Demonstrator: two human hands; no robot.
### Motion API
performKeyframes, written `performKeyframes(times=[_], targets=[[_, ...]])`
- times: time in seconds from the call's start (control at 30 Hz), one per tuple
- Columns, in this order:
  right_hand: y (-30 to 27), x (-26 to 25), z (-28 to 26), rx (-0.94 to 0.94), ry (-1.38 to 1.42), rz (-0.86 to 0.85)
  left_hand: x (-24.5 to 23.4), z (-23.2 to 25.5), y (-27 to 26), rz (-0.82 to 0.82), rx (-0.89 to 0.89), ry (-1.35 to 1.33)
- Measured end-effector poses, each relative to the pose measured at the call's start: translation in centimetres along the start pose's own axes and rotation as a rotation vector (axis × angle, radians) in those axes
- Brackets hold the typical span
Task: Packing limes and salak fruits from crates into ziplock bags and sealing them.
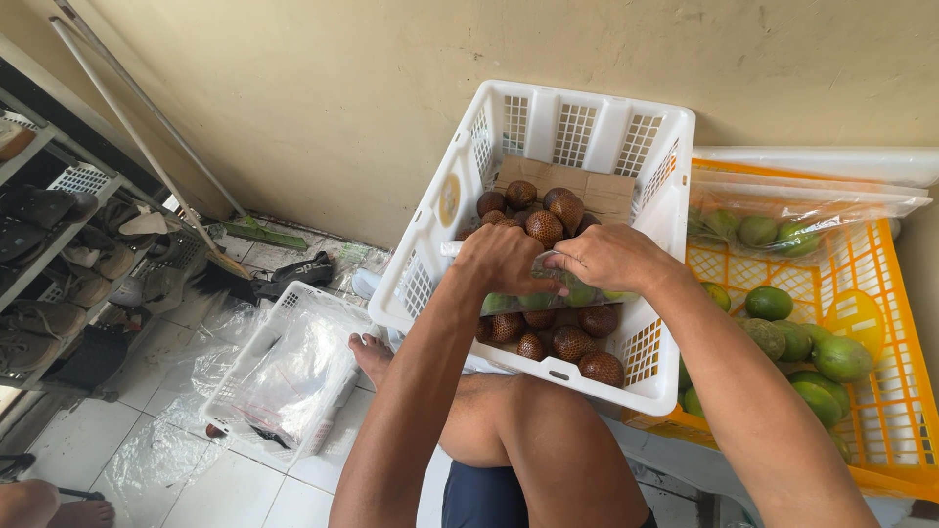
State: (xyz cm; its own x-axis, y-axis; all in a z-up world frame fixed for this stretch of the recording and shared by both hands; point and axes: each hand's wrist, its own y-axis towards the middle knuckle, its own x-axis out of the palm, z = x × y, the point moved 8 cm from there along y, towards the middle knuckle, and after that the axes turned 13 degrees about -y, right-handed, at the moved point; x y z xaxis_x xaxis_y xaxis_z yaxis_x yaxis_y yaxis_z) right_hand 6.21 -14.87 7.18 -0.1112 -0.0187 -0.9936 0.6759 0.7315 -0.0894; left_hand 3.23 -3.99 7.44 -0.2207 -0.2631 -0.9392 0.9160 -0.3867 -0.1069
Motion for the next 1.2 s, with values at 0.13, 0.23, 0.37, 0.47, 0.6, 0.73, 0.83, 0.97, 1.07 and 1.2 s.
performKeyframes(times=[0.13,0.23,0.37,0.47,0.6,0.73,0.83,0.97,1.07,1.2], targets=[[0.1,0.2,0.1,-0.011,-0.019,0.008,1.1,-0.8,0.7,0.042,0.026,0.014],[0.1,-0.2,-0.1,-0.017,-0.043,0.037,1.2,-0.9,0.9,0.056,0.04,0.03],[0.1,-0.4,-0.2,-0.031,-0.058,0.054,1.8,-1.4,1.4,0.062,0.035,0.026],[0.2,-0.1,0.0,-0.035,-0.062,0.063,2.2,-2.0,1.9,0.055,0.017,0.025],[0.1,-0.2,0.0,-0.053,-0.089,0.11,2.3,-2.5,2.2,0.057,0.004,-0.005],[-0.4,-1.4,-0.7,-0.073,-0.144,0.194,1.0,-1.9,1.3,0.067,-0.006,-0.009],[-0.9,-2.5,-0.7,-0.057,-0.213,0.293,-0.8,-0.9,0.2,0.132,0.024,0.008],[-2.6,-5.4,-0.8,-0.076,-0.304,0.511,-4.2,0.7,-1.5,0.519,0.278,-0.092],[-5.1,-8.4,-0.2,-0.054,-0.342,0.644,-6.4,-0.3,-3.1,0.851,0.35,-0.062],[-9.5,-11.6,3.6,-0.012,-0.329,0.864,-8.1,-3.3,-5.7,1.237,0.243,-0.055]])
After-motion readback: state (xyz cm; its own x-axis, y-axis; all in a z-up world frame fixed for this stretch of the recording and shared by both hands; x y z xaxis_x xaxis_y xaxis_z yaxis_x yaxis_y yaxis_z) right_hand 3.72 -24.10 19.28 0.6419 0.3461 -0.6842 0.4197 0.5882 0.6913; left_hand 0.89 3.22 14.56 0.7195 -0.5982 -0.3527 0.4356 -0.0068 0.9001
